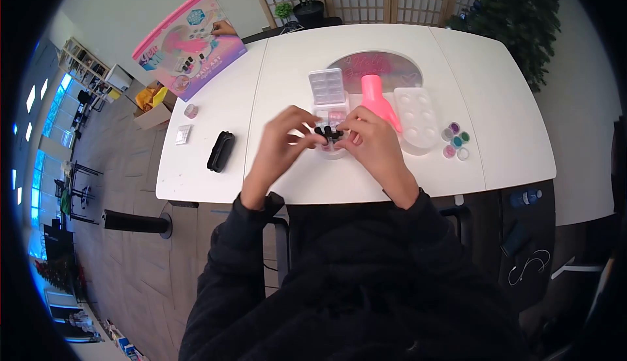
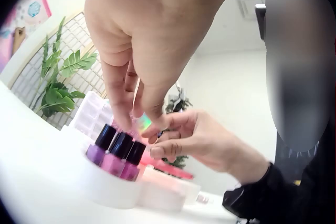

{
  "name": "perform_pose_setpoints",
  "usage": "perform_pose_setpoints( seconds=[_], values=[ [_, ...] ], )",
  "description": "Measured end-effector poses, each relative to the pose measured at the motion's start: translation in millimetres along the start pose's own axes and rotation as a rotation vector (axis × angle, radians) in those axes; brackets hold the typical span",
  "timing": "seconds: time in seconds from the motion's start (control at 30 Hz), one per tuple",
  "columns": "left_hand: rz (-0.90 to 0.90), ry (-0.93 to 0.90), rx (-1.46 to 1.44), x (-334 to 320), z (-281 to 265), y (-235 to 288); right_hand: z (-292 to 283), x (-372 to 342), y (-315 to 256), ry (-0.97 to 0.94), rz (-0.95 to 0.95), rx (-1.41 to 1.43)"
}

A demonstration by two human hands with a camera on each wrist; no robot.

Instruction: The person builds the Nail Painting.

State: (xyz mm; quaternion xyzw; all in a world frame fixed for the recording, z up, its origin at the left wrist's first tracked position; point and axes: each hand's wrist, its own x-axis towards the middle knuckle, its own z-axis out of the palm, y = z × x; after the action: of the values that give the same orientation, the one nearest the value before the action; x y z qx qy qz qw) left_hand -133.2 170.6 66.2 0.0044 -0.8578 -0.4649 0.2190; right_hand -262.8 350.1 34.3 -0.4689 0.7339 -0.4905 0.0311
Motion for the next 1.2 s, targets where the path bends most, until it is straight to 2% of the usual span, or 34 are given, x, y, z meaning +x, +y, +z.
perform_pose_setpoints(
  seconds=[0.03,0.07,0.1,0.13,0.2,0.37,0.43,0.47,0.53,0.57,0.6,0.67,0.73,0.8,0.97,1.1,1.2],
  values=[
    [-0.017,0.045,-0.191,0.5,-8.9,0.1,-7.8,2.4,-1.2,0.003,0.006,-0.007],
    [-0.038,0.09,-0.381,-0.2,-18.4,0.4,-15.4,5.0,-0.7,0.118,-0.059,-0.019],
    [-0.002,0.133,-0.398,-0.7,-26.1,2.5,-22.4,7.0,-1.7,0.231,-0.126,-0.031],
    [0.039,0.177,-0.417,1.3,-33.0,6.4,-31.7,9.2,-5.7,0.233,-0.126,-0.04],
    [0.046,0.191,-0.417,3.8,-42.0,7.8,-55.5,9.6,-13.0,0.372,-0.05,-0.024],
    [-0.014,0.11,-0.353,4.1,-33.9,0.3,-93.3,-0.6,-2.0,0.395,0.051,-0.093],
    [-0.046,0.05,-0.276,6.2,-21.3,2.9,-97.0,-4.9,15.6,0.226,0.141,-0.205],
    [-0.056,0.007,-0.298,6.6,-13.0,-2.7,-93.1,-11.0,25.9,0.235,0.153,-0.215],
    [0.012,-0.091,-0.098,10.3,6.4,-5.4,-82.2,-20.9,40.9,0.183,0.044,-0.515],
    [0.113,-0.125,0.04,13.0,15.6,4.8,-80.4,-23.0,38.8,0.076,0.141,-0.504],
    [0.184,-0.156,0.122,14.8,22.0,1.9,-77.1,-26.4,39.5,0.072,0.138,-0.496],
    [0.179,-0.182,0.206,15.1,35.5,2.7,-69.4,-30.5,42.9,0.007,0.112,-0.551],
    [0.301,-0.169,0.251,20.8,48.9,-1.6,-65.5,-27.9,39.6,-0.009,0.124,-0.562],
    [0.343,-0.178,0.305,27.5,61.2,-2.1,-63.5,-25.5,39.5,-0.03,0.153,-0.57],
    [0.183,-0.096,0.56,43.1,98.0,11.9,-61.1,-24.8,40.0,-0.026,0.188,-0.573],
    [0.199,-0.057,0.609,50.8,108.5,11.0,-65.4,-24.7,42.0,-0.014,0.176,-0.536],
    [0.155,-0.107,0.625,50.8,109.4,4.8,-65.9,-25.5,45.3,0.008,0.123,-0.516]
  ],
)
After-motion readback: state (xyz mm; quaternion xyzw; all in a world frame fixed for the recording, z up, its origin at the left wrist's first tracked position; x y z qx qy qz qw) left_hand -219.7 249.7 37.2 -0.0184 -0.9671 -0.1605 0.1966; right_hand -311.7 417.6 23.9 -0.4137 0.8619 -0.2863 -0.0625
